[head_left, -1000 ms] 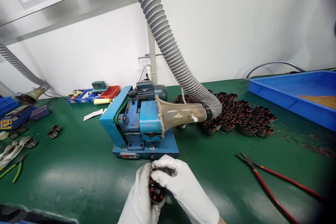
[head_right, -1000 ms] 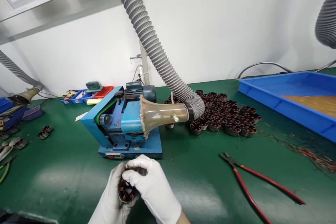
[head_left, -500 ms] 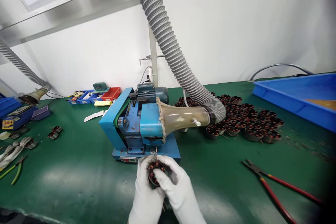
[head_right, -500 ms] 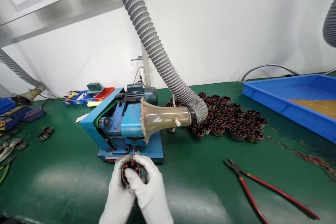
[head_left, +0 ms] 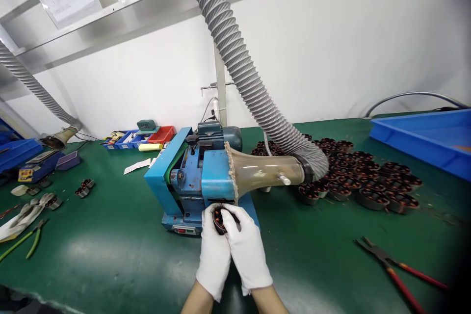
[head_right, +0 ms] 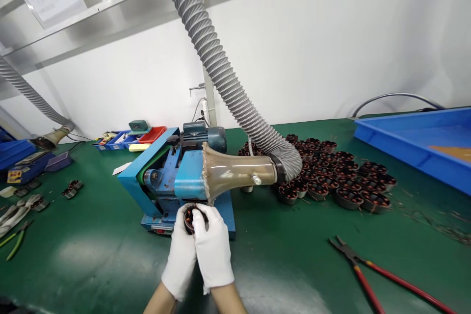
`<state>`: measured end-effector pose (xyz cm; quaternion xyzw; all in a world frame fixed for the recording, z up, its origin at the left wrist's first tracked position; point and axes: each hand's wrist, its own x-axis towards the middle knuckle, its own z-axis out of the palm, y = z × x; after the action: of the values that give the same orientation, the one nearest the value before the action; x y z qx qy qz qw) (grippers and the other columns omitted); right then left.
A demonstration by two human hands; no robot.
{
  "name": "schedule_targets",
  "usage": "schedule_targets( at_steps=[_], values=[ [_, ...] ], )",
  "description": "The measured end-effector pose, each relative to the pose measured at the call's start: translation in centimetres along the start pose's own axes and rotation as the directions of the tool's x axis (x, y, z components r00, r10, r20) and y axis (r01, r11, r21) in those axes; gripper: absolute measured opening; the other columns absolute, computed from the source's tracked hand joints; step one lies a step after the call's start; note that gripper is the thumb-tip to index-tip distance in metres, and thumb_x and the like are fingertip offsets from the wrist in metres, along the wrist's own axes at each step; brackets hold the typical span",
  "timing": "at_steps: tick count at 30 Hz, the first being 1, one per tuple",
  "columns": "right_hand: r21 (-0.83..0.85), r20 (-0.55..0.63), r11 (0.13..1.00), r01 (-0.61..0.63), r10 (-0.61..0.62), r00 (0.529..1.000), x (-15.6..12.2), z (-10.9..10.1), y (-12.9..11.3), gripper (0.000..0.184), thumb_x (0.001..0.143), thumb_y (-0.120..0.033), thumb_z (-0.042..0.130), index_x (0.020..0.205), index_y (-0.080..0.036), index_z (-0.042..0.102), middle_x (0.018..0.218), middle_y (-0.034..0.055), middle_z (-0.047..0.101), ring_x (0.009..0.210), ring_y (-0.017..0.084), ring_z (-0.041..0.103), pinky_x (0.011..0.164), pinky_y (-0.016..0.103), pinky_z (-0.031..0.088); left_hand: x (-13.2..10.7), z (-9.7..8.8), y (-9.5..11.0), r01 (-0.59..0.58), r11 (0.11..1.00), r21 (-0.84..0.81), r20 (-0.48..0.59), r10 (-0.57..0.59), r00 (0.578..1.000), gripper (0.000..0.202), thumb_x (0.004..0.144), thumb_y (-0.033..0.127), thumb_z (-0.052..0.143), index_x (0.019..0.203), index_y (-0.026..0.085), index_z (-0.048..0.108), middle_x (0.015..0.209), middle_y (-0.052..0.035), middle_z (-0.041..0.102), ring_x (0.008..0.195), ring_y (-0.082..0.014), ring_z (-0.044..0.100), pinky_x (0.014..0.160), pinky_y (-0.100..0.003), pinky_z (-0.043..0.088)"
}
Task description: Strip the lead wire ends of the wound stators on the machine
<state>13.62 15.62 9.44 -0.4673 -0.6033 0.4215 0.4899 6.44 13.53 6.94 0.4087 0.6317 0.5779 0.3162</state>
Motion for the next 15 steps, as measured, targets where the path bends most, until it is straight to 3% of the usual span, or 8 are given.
schedule_targets(
  at_steps=[5,8,10,13,15],
  values=[
    [-0.007,0.001,1.000,0.006,-0.006,1.000,-0.3,-0.1,-0.5,0.027,0.085,-0.035,0.047,0.090,-0.017,0.067,0.094,0.0092,0.069,0.089,0.024,0.063,0.082,0.036,0.048,-0.1,0.2,1.0,0.012,0.999,-0.030,-0.007,-0.012,1.000,0.034,0.073,0.019,0.052,0.106,0.016,0.048,0.111,-0.0124,0.059,0.101,-0.0197,0.059,0.092,-0.032,0.046],
    [0.000,0.027,1.000,0.018,-0.018,0.999,-1.9,-0.5,0.1,0.024,0.085,-0.033,0.049,0.089,-0.018,0.067,0.094,0.0088,0.069,0.087,0.023,0.063,0.080,0.034,0.050,-1.8,-0.4,0.9,0.063,0.998,-0.019,-0.005,-0.063,0.998,0.035,0.071,0.022,0.056,0.105,0.017,0.048,0.105,-0.0109,0.063,0.094,-0.0205,0.062,0.085,-0.032,0.050],
    [0.057,0.057,0.996,0.073,-0.077,0.995,-3.3,-1.2,0.8,0.022,0.084,-0.032,0.052,0.091,-0.020,0.068,0.094,0.0087,0.069,0.088,0.022,0.064,0.079,0.031,0.052,-3.5,-1.5,0.5,0.117,0.993,-0.019,0.053,-0.116,0.992,0.045,0.066,0.023,0.061,0.108,0.017,0.049,0.104,-0.0097,0.065,0.094,-0.0225,0.063,0.083,-0.031,0.052],
    [0.234,0.130,0.966,0.110,-0.144,0.981,-4.8,-2.5,1.3,0.020,0.081,-0.034,0.059,0.093,-0.022,0.071,0.101,0.0087,0.068,0.095,0.023,0.064,0.084,0.029,0.051,-5.3,-3.6,0.1,0.089,0.996,-0.026,0.175,-0.083,0.981,0.065,0.061,0.021,0.064,0.124,0.020,0.045,0.127,-0.0084,0.055,0.115,-0.0244,0.054,0.096,-0.030,0.046],
    [0.363,0.182,0.931,-0.029,-0.040,0.982,-5.2,-3.3,0.7,0.022,0.080,-0.037,0.062,0.095,-0.023,0.070,0.102,0.0080,0.068,0.096,0.022,0.063,0.086,0.029,0.050,-5.6,-4.9,0.4,0.005,0.997,0.072,0.230,-0.021,0.973,0.066,0.062,0.020,0.065,0.126,0.022,0.048,0.134,-0.0070,0.048,0.123,-0.0253,0.047,0.103,-0.033,0.040]
  ],
)
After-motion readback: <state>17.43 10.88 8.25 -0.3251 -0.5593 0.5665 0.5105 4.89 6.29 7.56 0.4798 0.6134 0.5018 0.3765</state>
